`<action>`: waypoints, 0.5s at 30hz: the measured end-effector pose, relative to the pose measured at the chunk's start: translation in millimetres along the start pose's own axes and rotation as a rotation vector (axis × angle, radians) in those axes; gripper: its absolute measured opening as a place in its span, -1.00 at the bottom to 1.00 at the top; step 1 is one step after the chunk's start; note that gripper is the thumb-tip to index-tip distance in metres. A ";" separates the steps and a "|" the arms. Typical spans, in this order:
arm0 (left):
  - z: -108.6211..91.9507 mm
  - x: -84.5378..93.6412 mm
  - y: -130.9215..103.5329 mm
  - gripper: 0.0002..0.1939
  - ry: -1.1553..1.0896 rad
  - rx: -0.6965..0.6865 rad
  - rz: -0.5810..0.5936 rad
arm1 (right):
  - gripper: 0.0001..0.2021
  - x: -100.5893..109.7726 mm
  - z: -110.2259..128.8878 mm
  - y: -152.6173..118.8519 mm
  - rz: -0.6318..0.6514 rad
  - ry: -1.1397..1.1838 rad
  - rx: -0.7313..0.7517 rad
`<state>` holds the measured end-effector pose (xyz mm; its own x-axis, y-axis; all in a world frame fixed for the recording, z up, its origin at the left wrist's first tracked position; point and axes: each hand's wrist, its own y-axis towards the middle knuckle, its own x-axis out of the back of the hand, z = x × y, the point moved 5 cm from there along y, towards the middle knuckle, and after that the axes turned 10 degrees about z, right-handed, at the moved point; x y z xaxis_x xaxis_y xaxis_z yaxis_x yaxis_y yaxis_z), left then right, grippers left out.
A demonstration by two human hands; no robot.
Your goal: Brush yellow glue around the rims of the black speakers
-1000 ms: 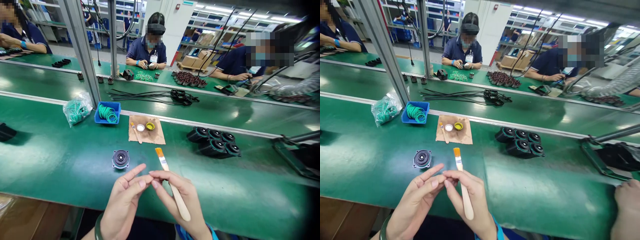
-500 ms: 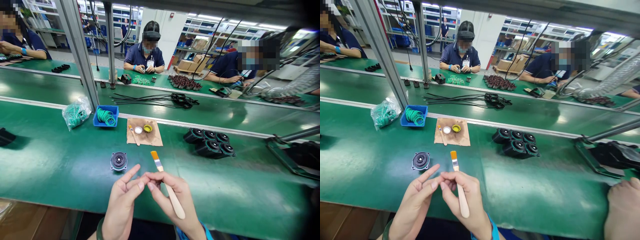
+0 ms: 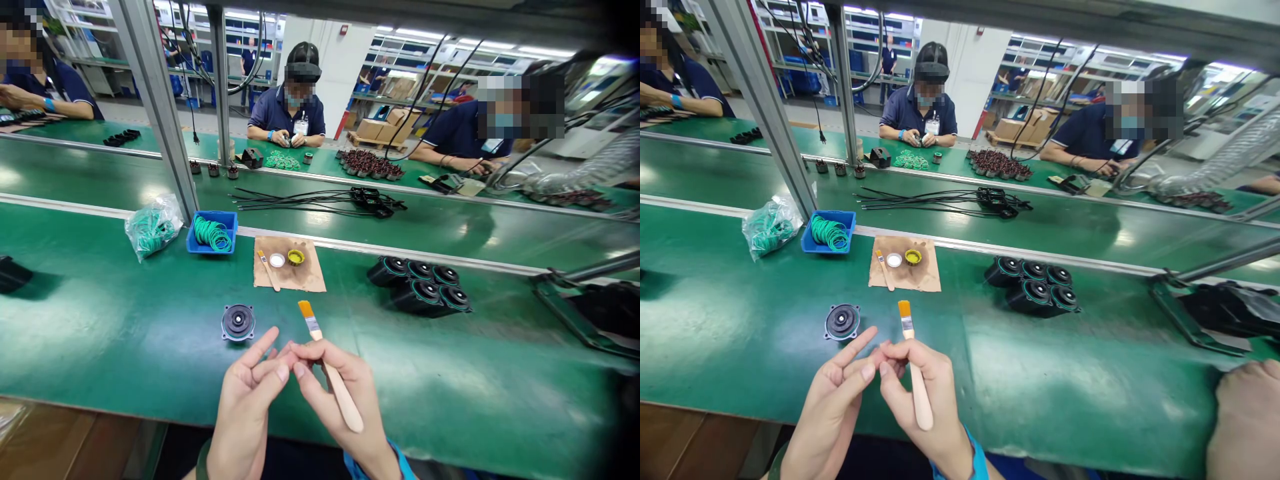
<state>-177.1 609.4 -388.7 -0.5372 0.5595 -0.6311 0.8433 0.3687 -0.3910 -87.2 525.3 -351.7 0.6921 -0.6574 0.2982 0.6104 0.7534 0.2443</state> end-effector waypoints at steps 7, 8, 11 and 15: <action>3.1 2.1 -1.5 0.04 -0.033 0.014 -0.012 | -0.94 -3.3 -5.3 -2.7 -0.005 -0.005 -0.010; 2.8 2.2 -1.7 0.04 -0.038 0.013 -0.009 | -0.94 -2.7 -5.1 -2.7 -0.004 -0.007 -0.013; 1.9 1.9 -2.5 0.02 -0.048 0.007 0.000 | -0.93 -0.3 -2.5 -2.5 -0.002 0.004 -0.020; 3.2 0.7 -3.0 0.01 -0.043 0.007 0.006 | -0.93 -0.4 0.1 -2.9 0.011 0.030 -0.025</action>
<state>-179.9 606.3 -390.1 -0.5316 0.5292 -0.6613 0.8464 0.3608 -0.3917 -89.4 523.4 -352.5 0.7097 -0.6497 0.2724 0.6122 0.7601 0.2178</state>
